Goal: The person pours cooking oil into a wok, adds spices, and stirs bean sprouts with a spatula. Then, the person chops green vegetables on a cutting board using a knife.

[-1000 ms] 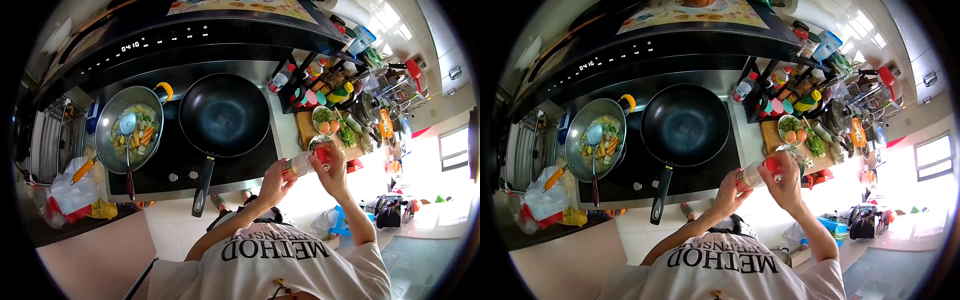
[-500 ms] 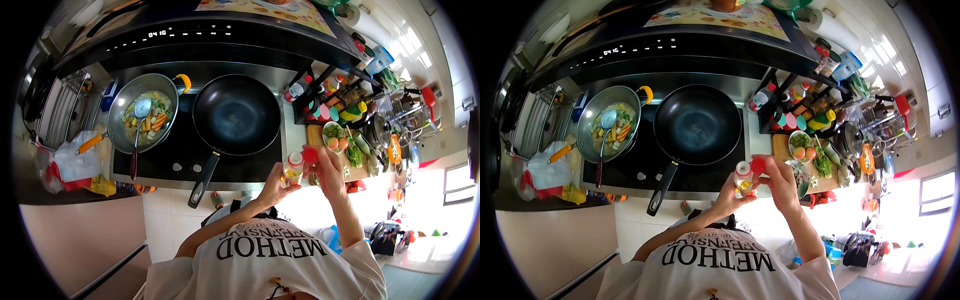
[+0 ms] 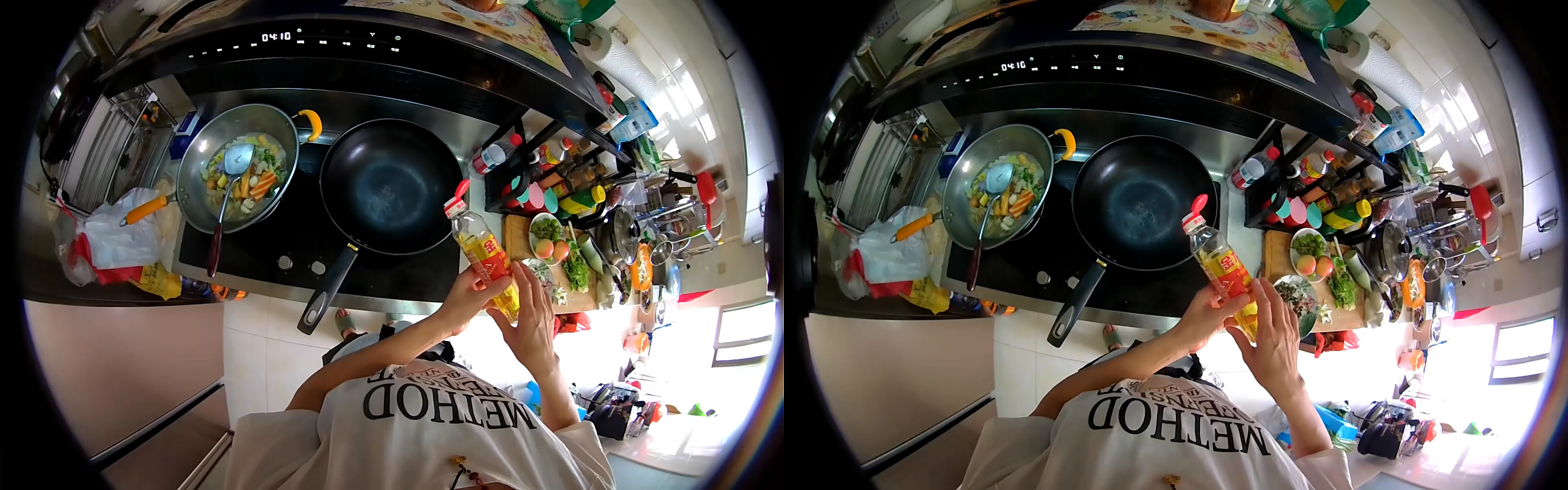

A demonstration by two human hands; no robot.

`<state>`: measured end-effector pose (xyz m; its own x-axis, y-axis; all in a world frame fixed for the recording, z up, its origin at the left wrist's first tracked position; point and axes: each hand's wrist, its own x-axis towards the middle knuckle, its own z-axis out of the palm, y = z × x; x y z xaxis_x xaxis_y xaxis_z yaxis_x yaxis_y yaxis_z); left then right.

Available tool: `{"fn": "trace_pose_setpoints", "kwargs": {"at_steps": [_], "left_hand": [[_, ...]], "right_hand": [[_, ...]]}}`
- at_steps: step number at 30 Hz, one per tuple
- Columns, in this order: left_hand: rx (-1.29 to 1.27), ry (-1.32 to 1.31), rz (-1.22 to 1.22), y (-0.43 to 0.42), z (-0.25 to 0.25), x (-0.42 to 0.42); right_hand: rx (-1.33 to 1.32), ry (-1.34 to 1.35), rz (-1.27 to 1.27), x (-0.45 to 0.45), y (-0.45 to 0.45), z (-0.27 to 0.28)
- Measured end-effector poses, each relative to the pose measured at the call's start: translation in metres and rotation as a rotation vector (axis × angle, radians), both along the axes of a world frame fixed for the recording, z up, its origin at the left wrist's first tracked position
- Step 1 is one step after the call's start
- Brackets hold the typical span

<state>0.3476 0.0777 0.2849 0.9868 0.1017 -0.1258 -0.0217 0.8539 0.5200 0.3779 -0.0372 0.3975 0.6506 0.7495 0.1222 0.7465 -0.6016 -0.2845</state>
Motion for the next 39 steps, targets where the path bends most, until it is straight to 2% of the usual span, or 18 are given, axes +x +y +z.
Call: {"fn": "trace_pose_setpoints", "kwargs": {"at_steps": [13,39], "left_hand": [[-0.037,0.014,0.025,0.005,0.005,-0.003],[-0.183,-0.045,-0.014,0.028,0.022,-0.009]], "right_hand": [[0.03,-0.037,0.016,-0.001,0.011,-0.012],[-0.127,-0.162,0.092,-0.007,0.043,0.019]]}}
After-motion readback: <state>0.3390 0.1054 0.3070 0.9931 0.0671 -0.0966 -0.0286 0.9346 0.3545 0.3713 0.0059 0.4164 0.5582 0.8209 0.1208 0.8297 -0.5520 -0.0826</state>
